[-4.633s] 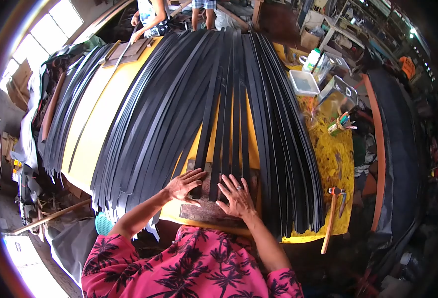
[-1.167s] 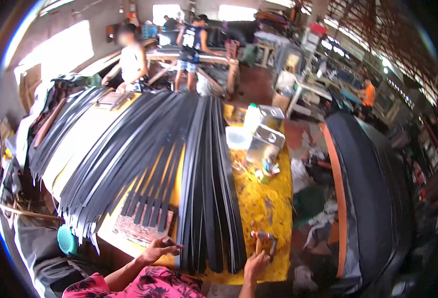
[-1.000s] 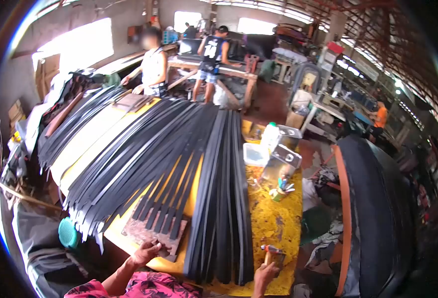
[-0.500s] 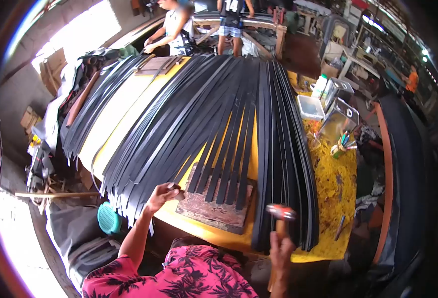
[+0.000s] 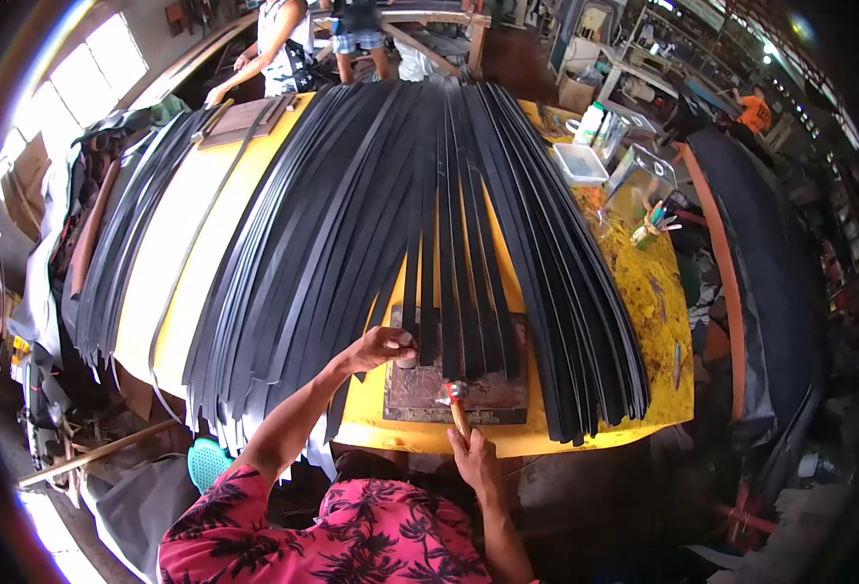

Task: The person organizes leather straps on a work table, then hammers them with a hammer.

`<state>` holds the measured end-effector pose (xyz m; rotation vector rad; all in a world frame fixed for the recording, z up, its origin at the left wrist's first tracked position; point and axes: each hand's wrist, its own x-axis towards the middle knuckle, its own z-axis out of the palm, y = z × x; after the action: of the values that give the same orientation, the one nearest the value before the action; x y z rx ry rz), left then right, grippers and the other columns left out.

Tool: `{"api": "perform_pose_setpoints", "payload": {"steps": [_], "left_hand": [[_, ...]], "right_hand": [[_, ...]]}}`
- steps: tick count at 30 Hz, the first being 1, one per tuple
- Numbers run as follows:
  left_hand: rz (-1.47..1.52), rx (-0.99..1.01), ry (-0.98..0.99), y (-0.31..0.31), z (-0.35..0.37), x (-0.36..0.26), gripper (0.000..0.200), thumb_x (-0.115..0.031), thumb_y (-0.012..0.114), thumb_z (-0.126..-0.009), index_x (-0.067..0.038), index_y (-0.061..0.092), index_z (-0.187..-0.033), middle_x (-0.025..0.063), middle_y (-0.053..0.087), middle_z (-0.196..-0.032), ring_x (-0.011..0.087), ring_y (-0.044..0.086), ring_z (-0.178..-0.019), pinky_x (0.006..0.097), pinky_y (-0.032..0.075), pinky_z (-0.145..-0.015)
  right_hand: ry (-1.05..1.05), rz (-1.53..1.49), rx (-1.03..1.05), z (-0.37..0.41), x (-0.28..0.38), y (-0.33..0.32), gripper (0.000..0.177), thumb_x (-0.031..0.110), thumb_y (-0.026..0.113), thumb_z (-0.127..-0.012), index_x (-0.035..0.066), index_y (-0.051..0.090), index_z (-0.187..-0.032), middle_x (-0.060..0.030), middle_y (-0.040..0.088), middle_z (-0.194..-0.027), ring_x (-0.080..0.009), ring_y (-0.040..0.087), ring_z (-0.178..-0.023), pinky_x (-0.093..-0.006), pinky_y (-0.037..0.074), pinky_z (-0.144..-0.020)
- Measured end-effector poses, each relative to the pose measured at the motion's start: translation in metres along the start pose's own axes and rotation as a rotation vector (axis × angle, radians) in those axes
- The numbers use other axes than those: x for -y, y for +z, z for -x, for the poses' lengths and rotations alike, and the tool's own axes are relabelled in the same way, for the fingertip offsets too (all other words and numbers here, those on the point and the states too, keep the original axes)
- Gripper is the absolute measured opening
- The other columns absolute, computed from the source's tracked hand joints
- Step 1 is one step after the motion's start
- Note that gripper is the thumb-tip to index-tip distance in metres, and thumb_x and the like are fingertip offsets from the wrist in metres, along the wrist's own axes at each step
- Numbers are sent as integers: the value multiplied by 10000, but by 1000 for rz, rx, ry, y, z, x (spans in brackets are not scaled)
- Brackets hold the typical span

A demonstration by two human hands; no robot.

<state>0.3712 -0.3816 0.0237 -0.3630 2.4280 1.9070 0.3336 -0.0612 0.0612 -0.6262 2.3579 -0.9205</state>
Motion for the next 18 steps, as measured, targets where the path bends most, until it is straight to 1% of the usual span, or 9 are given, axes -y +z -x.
{"api": "perform_pose_setpoints", "payload": {"steps": [1, 2, 6, 8, 10, 18], "left_hand": [[7, 6, 1, 1, 1, 1, 420, -354, 762, -862, -3, 679, -1076, 139, 711, -1036, 280, 677, -986, 390, 536, -918], [2, 5, 10, 0, 0, 2, 416, -350, 764, -861, -5, 680, -1078, 138, 712, -1035, 281, 679, -981, 389, 537, -921], [5, -4, 35, 1, 3, 6, 402, -344, 764, -862, -13, 685, -1074, 132, 712, -1023, 281, 683, -958, 384, 538, -928], [4, -15, 34, 3, 4, 5, 397, -342, 765, -862, -11, 684, -1065, 129, 712, -1012, 277, 685, -951, 382, 537, -932], [-2, -26, 38, 2, 3, 1, 392, -340, 765, -862, -9, 683, -1055, 126, 712, -1001, 274, 686, -944, 380, 535, -935], [78, -32, 27, 7, 6, 2, 347, -335, 772, -862, -31, 681, -1001, 73, 713, -955, 196, 676, -915, 346, 532, -894]], "right_hand": [[-20, 12, -23, 0, -2, 3, 528, 493, 591, -943, -6, 528, -785, -285, 601, -683, -498, 621, -718, -537, 450, -551], [-36, 34, -44, -1, -5, 5, 537, 514, 579, -943, -4, 537, -806, -290, 601, -689, -503, 618, -719, -540, 450, -555], [-11, 55, 9, -4, -10, 6, 541, 517, 576, -944, -6, 540, -811, -292, 604, -694, -505, 620, -727, -540, 455, -563], [3, 9, 31, -3, -6, 4, 550, 517, 577, -943, -17, 542, -815, -292, 608, -701, -502, 623, -732, -538, 458, -572], [-17, 30, 19, -3, -5, 4, 553, 513, 577, -944, -23, 542, -813, -294, 606, -699, -501, 623, -731, -533, 458, -570], [-32, 47, 48, -2, -1, -3, 548, 500, 572, -952, -30, 541, -816, -298, 598, -690, -497, 626, -724, -517, 465, -564]]}}
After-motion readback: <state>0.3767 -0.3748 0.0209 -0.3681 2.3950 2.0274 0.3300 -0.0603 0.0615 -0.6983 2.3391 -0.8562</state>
